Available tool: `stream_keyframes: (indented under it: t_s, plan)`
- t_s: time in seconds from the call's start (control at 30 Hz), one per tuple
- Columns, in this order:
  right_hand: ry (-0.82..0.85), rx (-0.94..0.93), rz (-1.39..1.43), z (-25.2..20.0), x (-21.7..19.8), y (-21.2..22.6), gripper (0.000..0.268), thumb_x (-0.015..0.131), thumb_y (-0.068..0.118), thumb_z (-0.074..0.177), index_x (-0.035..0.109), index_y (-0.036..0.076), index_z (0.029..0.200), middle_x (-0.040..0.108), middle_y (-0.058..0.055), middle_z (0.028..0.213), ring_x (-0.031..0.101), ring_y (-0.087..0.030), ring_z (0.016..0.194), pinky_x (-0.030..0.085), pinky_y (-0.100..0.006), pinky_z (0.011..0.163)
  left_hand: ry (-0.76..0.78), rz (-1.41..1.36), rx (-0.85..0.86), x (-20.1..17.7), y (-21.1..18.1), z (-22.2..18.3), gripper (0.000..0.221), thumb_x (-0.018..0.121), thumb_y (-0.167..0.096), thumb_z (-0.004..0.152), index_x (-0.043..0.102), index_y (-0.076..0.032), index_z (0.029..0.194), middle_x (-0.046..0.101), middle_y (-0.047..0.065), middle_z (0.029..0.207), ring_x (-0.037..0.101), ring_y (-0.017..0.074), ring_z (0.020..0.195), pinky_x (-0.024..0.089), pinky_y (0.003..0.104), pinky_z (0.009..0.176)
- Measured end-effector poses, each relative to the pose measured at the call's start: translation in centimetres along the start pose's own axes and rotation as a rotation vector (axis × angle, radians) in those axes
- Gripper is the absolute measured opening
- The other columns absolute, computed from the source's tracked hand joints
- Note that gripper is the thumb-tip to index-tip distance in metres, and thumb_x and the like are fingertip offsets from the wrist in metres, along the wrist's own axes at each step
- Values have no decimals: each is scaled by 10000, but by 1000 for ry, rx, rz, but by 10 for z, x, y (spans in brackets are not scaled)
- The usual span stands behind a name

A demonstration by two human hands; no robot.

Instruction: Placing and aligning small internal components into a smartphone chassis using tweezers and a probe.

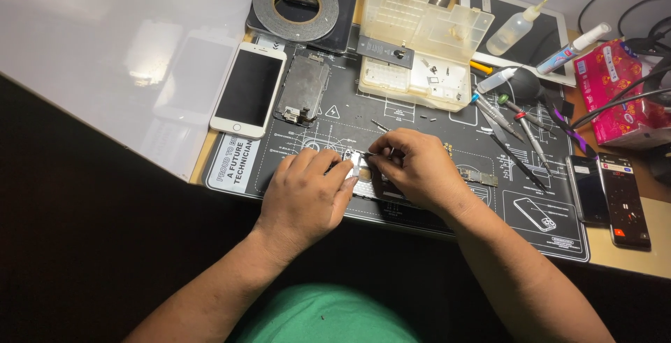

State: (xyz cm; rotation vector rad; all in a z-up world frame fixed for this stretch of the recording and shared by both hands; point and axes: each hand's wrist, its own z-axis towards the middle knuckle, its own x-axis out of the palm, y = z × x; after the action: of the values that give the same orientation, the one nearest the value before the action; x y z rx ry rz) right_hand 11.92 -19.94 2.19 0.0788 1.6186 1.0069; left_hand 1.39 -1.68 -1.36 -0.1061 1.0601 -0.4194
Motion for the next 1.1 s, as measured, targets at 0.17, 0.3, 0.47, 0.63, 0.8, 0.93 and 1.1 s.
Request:
stream_keyframes:
  t_s: [0.17,0.3,0.47,0.63,0.8,0.93,1.1]
  plan:
    - [-3,-24,-13,-1,0,2,120,742,22,831,769,57,943,720,-116,808,652,-189,687,534,-323,590,21,36,12,0,-3,1,278,575,-281,962,771,-113,1064,714,111,937,684,261,901,518,375,752]
    - [3,-34,-20,-2,-1,4,119,742,18,833,771,53,944,724,-123,819,650,-189,684,532,-323,590,16,38,19,4,-2,-1,287,577,-280,959,765,-87,1056,718,127,948,684,267,926,521,383,768]
    - [-23,-77,-27,-4,1,-5,121,741,31,834,773,64,946,720,-113,817,652,-195,664,530,-324,582,31,20,9,4,-3,0,281,589,-270,954,759,-73,1060,709,133,952,678,276,936,522,390,770]
    - [-35,-116,-59,-9,6,-9,99,733,70,850,775,97,935,709,-99,835,657,-198,652,536,-330,573,27,11,18,3,-2,-1,269,599,-265,951,767,-79,1048,705,132,959,674,286,950,518,400,776]
    - [-67,-157,-166,-13,12,-11,115,715,110,865,772,133,962,700,-73,868,699,-269,672,569,-391,586,42,9,13,-1,-3,1,253,604,-266,953,762,-86,1033,694,128,937,677,282,937,524,397,764]
    - [-84,-235,-262,-20,11,-3,141,702,105,866,767,130,989,701,-86,892,706,-340,680,585,-450,582,54,19,22,-1,-2,2,257,599,-275,955,758,-86,1026,694,126,934,681,278,930,527,390,752]
    - [-213,-314,-243,-25,8,-18,93,718,120,891,743,181,957,694,0,879,698,-233,662,579,-357,578,49,-13,-3,-6,-1,8,275,655,-281,905,745,-63,1047,698,146,890,690,300,855,542,397,702]
